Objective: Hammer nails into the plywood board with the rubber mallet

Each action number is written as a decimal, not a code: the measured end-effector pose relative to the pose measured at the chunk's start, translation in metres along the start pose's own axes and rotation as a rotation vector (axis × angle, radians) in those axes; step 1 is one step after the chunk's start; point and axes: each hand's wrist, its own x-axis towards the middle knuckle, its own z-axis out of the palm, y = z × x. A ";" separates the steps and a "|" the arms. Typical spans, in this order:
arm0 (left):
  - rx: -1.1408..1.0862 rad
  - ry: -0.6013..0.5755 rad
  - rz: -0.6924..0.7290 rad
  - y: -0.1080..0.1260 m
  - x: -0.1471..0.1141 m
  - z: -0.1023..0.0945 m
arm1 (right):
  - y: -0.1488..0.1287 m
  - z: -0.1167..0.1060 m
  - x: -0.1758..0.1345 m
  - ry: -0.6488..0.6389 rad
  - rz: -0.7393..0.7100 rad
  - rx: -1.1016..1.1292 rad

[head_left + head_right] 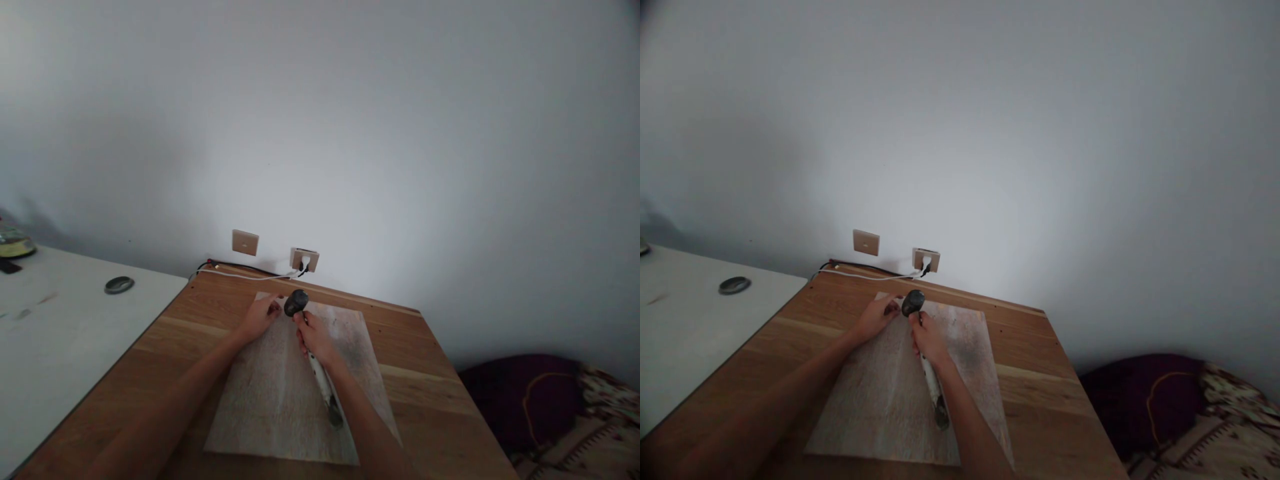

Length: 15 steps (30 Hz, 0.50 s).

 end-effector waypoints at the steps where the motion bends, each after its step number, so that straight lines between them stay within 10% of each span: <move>1: -0.012 0.000 -0.010 0.000 -0.001 0.000 | -0.002 0.002 0.001 -0.001 -0.011 -0.010; 15: 0.030 0.006 -0.008 -0.005 -0.002 -0.001 | -0.009 0.017 0.008 -0.031 0.000 -0.092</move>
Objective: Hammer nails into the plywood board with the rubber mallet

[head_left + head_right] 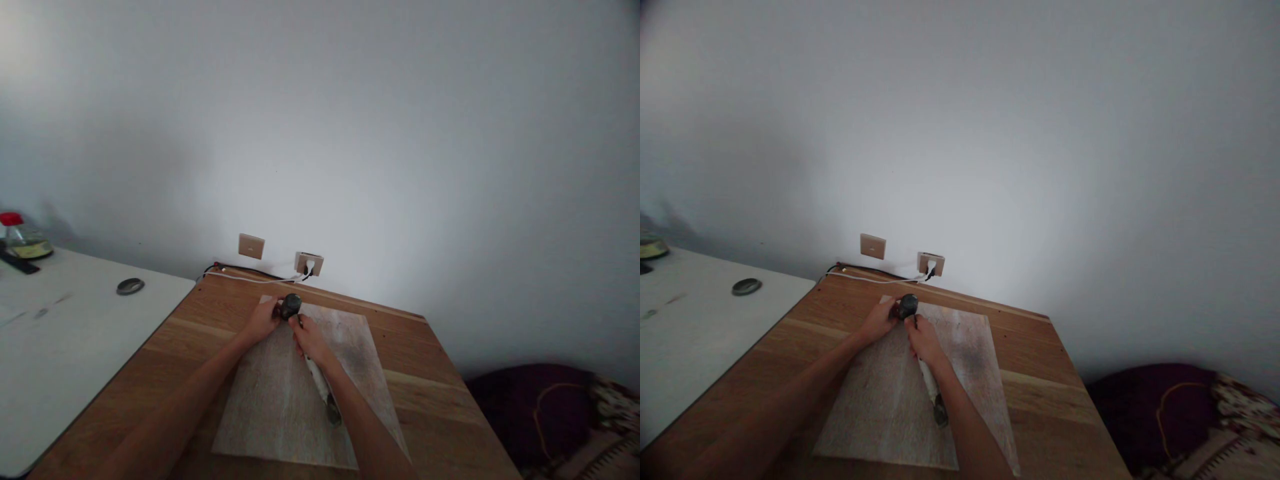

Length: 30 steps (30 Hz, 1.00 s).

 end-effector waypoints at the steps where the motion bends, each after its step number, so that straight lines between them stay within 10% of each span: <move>1: -0.006 -0.008 0.006 -0.001 0.000 -0.001 | 0.002 -0.001 -0.004 -0.003 0.003 0.060; 11: 0.084 0.261 -0.131 0.037 -0.023 -0.005 | 0.068 -0.015 -0.095 0.531 0.069 0.788; 17: 0.555 0.142 -0.082 0.054 -0.109 -0.011 | 0.078 -0.017 -0.116 0.370 0.060 0.903; 22: 0.610 0.057 -0.159 0.042 -0.161 -0.027 | 0.091 -0.017 -0.157 0.536 -0.027 0.343; 30: 0.594 -0.058 0.231 0.053 -0.158 -0.002 | 0.131 -0.046 -0.233 0.700 -0.230 -0.682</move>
